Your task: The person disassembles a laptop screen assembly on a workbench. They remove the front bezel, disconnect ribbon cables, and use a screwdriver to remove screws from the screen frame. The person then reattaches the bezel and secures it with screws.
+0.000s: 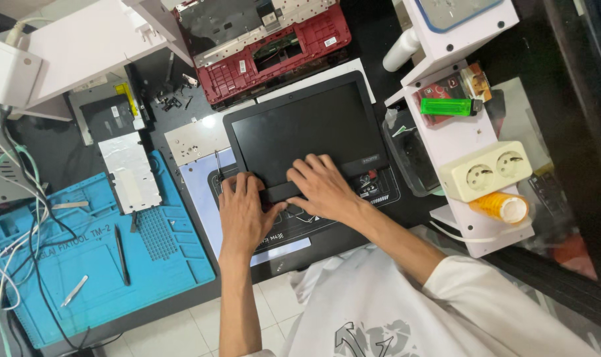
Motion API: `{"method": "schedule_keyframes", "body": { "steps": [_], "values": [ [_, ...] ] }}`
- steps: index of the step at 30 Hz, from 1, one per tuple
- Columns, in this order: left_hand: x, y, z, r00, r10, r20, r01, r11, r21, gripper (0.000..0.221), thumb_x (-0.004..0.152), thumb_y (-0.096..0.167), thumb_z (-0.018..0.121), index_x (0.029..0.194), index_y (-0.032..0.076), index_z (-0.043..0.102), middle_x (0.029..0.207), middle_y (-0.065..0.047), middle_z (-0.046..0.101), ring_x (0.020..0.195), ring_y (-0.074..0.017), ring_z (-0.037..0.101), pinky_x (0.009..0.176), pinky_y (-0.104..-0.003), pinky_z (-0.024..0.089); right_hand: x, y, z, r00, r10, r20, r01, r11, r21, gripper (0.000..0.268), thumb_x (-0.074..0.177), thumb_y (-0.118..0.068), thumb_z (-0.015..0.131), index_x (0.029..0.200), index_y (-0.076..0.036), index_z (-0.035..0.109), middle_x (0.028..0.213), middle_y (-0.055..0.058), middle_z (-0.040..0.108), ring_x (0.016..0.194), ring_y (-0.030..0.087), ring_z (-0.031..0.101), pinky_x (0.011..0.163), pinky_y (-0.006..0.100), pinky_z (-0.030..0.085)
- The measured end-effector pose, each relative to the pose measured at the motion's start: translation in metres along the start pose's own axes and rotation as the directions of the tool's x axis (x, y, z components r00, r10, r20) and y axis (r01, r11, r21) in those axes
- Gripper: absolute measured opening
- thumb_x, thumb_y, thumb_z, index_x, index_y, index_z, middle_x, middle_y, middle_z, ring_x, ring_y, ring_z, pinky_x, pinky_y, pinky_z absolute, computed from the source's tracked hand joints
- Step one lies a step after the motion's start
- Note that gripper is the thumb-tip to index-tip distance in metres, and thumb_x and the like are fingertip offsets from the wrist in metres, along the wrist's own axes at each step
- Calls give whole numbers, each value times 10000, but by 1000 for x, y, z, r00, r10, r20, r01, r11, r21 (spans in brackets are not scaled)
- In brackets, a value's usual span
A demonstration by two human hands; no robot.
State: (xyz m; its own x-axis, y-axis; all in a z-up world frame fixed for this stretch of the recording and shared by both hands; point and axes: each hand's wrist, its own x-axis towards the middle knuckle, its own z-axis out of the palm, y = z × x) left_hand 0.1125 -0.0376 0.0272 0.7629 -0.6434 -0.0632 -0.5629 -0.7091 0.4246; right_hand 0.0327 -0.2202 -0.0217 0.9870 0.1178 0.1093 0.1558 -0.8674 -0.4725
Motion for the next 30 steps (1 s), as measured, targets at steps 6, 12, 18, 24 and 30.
{"method": "schedule_keyframes", "body": {
  "steps": [6,12,18,24,30],
  "values": [
    [-2,2,4,1000,-12,-12,12,1000,24,529,700,388,892,1015,39,649,1098,-88,594,1088,-358,528,884,-499,455,-17,8,7,980,-47,-192,25,993,-115,484,789,-394,791,1088,-46,638,1118,95,591,1083,294,546,981,478,414],
    [1,2,2,1000,-25,-15,26,998,51,551,670,405,895,1004,38,655,1096,-89,598,1093,-362,532,887,-500,461,-8,31,15,986,-168,-17,165,980,-108,479,853,-484,756,1012,-51,627,1014,85,566,985,279,532,899,445,420],
    [-2,6,1,999,-9,-46,10,999,36,509,678,324,905,1012,34,653,1116,-89,601,1091,-369,539,865,-493,474,1,43,22,965,-231,-124,224,972,-69,543,760,-532,855,866,-70,591,858,54,550,842,242,550,802,401,445],
    [2,9,2,998,-43,-42,44,999,25,507,646,307,922,985,46,649,1071,-75,614,1064,-363,550,849,-482,489,-3,32,13,978,-89,-186,76,994,-73,542,642,-454,903,907,-66,634,910,62,598,881,252,567,797,402,440],
    [1,14,2,997,-67,-25,69,996,61,497,651,303,922,983,47,656,1045,-82,616,1052,-359,554,830,-462,513,-19,38,-3,965,92,-245,-100,995,-18,555,606,-423,903,920,-25,677,949,107,634,931,283,570,830,426,425]
  ]
}}
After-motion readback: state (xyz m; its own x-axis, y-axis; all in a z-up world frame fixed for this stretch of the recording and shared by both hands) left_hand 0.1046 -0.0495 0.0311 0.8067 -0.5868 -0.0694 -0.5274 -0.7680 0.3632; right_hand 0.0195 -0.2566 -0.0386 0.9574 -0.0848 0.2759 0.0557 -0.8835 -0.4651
